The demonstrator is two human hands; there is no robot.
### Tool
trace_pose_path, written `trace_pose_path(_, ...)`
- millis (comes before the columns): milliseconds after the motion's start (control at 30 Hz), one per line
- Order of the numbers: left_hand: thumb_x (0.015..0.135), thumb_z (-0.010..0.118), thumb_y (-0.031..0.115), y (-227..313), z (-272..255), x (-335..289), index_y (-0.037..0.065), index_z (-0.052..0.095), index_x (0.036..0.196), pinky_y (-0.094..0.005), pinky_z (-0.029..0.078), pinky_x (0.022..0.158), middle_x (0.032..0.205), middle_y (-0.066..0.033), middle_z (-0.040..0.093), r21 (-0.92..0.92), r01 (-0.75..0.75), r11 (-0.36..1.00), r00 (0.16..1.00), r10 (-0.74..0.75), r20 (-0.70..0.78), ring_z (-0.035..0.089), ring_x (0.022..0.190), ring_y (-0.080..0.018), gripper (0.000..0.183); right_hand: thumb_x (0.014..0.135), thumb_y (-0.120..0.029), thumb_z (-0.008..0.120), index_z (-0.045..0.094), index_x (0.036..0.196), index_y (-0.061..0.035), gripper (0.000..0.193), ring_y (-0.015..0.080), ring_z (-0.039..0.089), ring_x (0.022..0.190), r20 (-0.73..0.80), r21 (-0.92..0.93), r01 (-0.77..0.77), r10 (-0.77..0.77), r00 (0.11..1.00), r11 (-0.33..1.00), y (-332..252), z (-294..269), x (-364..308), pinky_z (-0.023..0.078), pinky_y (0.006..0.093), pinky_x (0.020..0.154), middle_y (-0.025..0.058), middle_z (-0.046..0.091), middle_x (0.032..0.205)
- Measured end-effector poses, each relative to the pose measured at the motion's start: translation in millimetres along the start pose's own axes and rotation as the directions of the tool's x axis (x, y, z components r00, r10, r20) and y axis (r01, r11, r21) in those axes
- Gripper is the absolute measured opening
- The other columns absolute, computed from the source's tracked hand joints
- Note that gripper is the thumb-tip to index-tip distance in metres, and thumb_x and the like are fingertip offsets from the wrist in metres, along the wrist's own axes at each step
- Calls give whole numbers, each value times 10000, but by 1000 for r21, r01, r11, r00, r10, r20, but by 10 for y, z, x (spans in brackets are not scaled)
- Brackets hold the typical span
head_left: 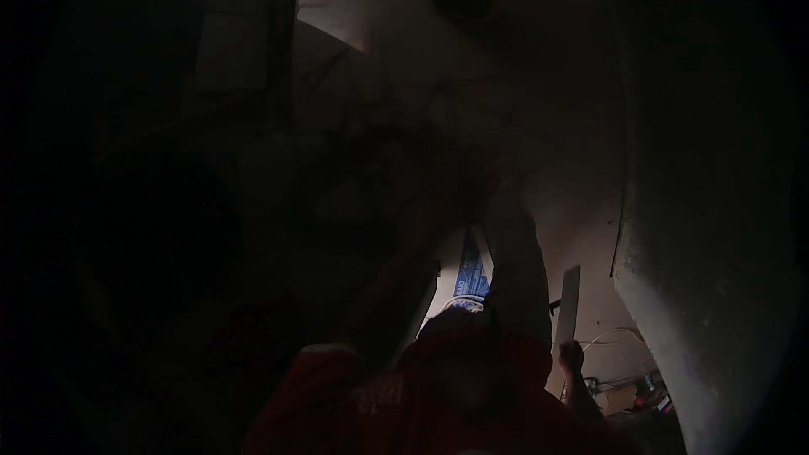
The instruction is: The person spreads wet cement on the floor using a trowel, then places a white tile onto the prepared area. The person adjusts the tile position and continues to spread cement around it.
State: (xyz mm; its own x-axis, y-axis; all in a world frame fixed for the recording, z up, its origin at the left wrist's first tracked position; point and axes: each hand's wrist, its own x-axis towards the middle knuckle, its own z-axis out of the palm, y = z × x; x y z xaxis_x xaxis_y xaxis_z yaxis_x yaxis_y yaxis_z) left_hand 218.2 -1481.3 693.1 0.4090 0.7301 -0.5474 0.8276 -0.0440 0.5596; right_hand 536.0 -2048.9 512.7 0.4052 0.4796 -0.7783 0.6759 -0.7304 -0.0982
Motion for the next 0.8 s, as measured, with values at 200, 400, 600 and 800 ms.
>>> trace_pose_path(200,957,658,305,-404,-139,185,-20,684,1182,-435,530,920,1122,-242,706,-330,-13,944,1000,7,-19,692,1054,-373,395,937,-335,627,600,1075,-39,328,436,704,896,-133,-58,287,-292,947,956,-2243,-1808,1037,546,526,806,205,709,885)
trace_pose_path(400,944,679,364,-761,-693,807,-32,672,1227,-440,528,945,1200,-266,690,-523,-6,852,997,-32,-64,680,1123,-391,487,941,-331,649,586,1240,84,515,460,687,1012,-225,-72,530,-531,817,845,-4703,-3316,1698,544,492,873,288,703,1073)
trace_pose_path(600,971,650,429,-1281,-2070,1904,-12,638,1282,-427,519,960,1274,-241,660,-676,-22,736,998,-26,-62,678,1124,-352,540,959,-254,648,624,1230,56,413,417,682,1074,-185,2,641,-630,755,768,-6952,-3896,2028,523,447,917,287,693,1122)
trace_pose_path(800,833,759,566,-806,-2718,2847,-61,621,1256,-460,508,973,1175,-315,673,-734,-24,679,998,60,23,659,1136,-407,770,969,-242,666,637,1177,58,366,375,693,992,-183,-7,687,-676,714,727,-7419,-4551,2146,517,421,861,263,702,1062)
